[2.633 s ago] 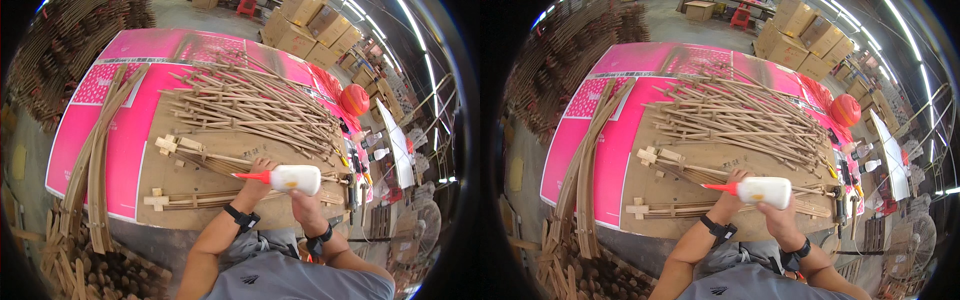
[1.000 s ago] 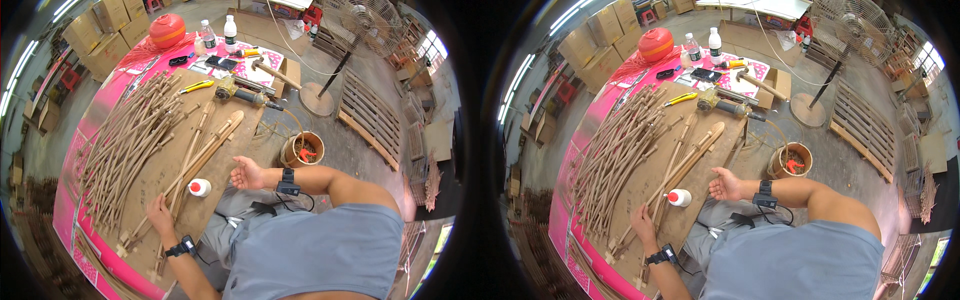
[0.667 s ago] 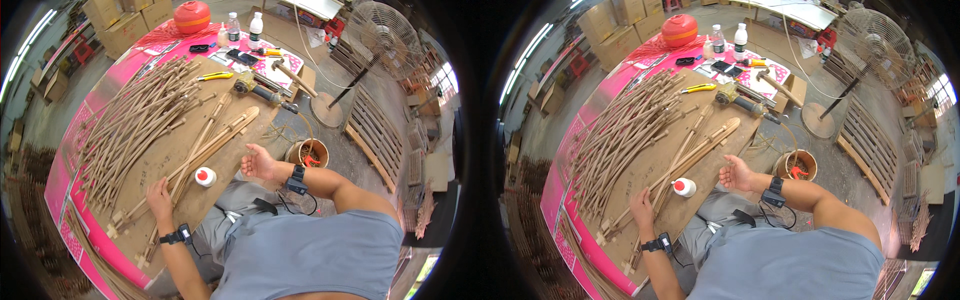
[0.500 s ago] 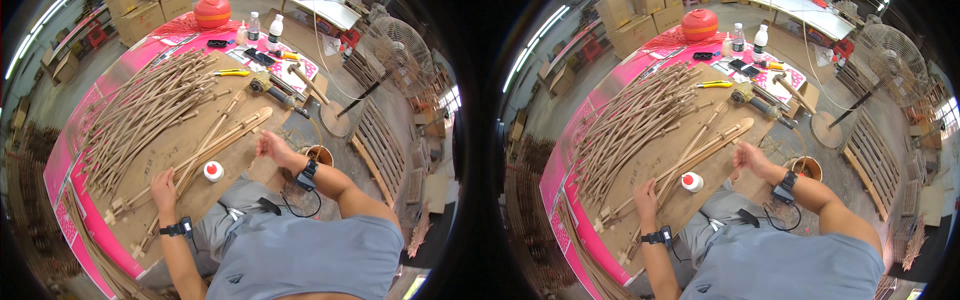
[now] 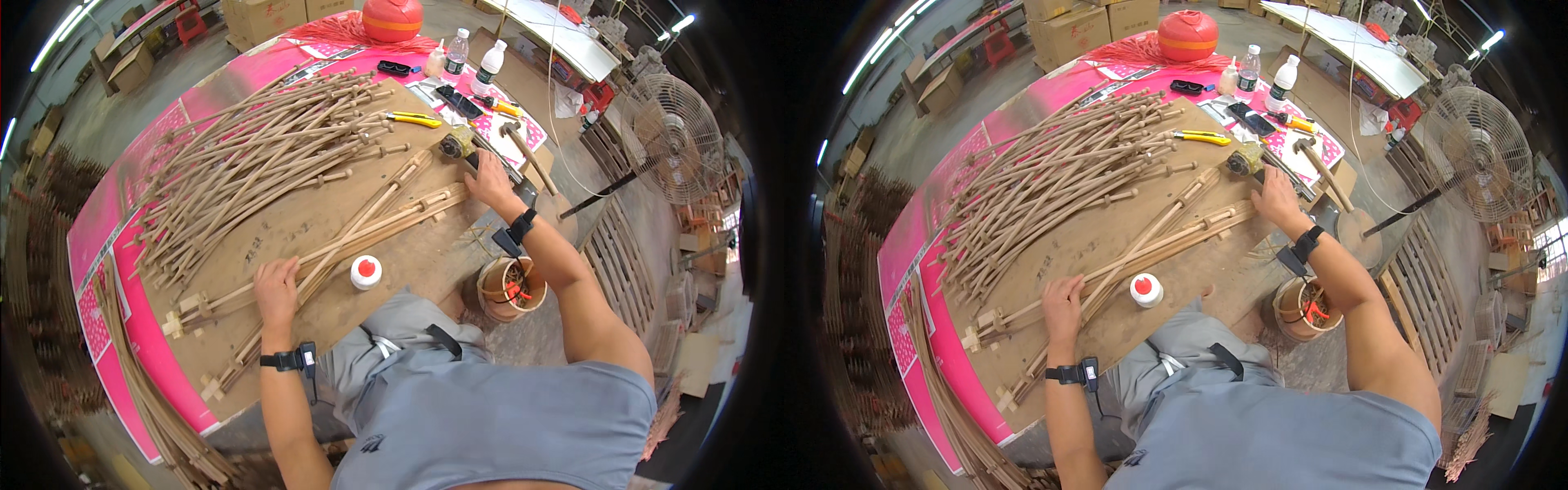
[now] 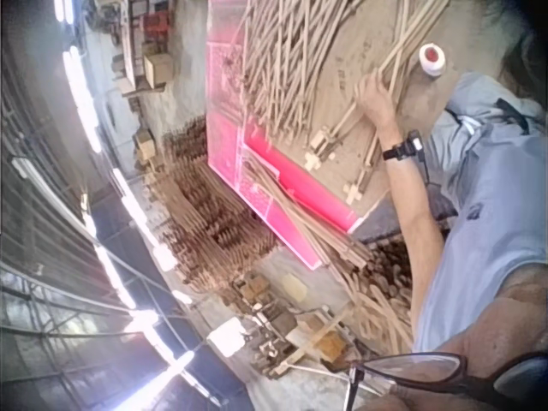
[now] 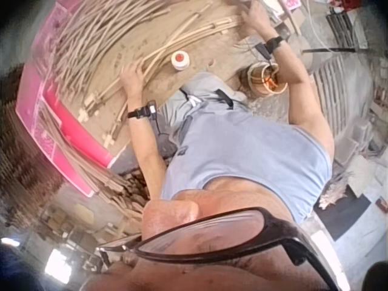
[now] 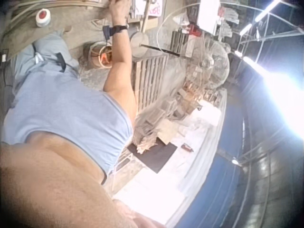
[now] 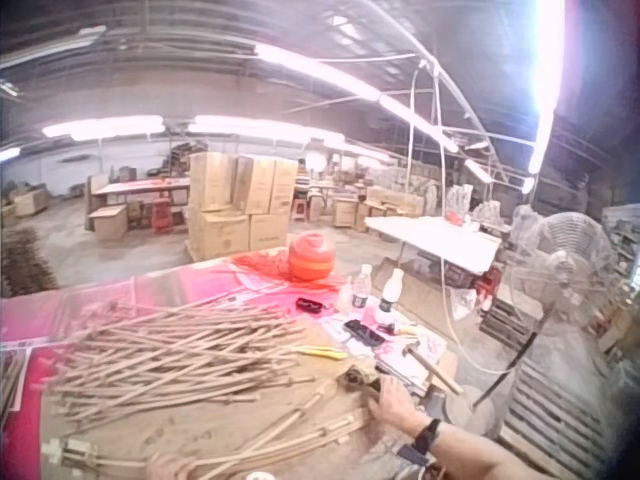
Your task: Assembling wooden frame components using glue, a pneumatic nail gun, and rubber bands for tension.
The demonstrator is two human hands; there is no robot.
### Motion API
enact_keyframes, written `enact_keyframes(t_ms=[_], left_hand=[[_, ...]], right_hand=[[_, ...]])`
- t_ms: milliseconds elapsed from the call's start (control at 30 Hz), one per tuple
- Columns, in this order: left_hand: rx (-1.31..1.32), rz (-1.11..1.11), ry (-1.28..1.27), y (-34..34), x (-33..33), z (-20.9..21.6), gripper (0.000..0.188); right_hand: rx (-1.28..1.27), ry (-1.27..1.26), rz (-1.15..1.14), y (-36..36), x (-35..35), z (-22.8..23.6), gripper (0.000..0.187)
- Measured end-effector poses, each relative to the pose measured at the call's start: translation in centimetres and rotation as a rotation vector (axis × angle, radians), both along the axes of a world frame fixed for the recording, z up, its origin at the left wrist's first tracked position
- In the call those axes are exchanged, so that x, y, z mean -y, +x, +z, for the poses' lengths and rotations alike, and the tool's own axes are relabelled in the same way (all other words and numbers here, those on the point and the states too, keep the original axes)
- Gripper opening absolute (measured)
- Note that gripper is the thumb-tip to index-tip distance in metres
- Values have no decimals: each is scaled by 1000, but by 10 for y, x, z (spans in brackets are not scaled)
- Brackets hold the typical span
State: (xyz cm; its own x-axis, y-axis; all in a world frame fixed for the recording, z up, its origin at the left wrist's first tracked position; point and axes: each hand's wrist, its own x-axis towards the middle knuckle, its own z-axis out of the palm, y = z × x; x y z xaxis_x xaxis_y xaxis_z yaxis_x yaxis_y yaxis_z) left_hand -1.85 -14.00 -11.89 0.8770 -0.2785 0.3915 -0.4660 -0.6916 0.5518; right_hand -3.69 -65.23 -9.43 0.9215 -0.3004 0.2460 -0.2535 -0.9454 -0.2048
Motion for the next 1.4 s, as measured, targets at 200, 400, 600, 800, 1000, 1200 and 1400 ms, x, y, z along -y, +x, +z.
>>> enact_keyframes(t_ms=[200,400,600,800,1000,1200,1400], left_hand=[[54,-3,-21,3,-1,-4,11],[67,11,-41,4,-2,-8,13],[61,0,-66,2,1,-6,14],[63,-2,-55,3,-3,-8,14],[49,40,-70,1,1,-5,14],[18,25,-99,-1,1,-2,15],[29,32,-100,0,1,-3,13]], right_hand=[[-129,82,-67,33,20,-4,71],[-263,208,-113,60,35,21,56],[-258,122,12,62,-9,107,43],[-200,491,633,47,-113,130,44],[-562,460,719,46,-176,104,44],[-598,434,749,47,-194,98,43],[-671,347,732,50,-195,97,39]])
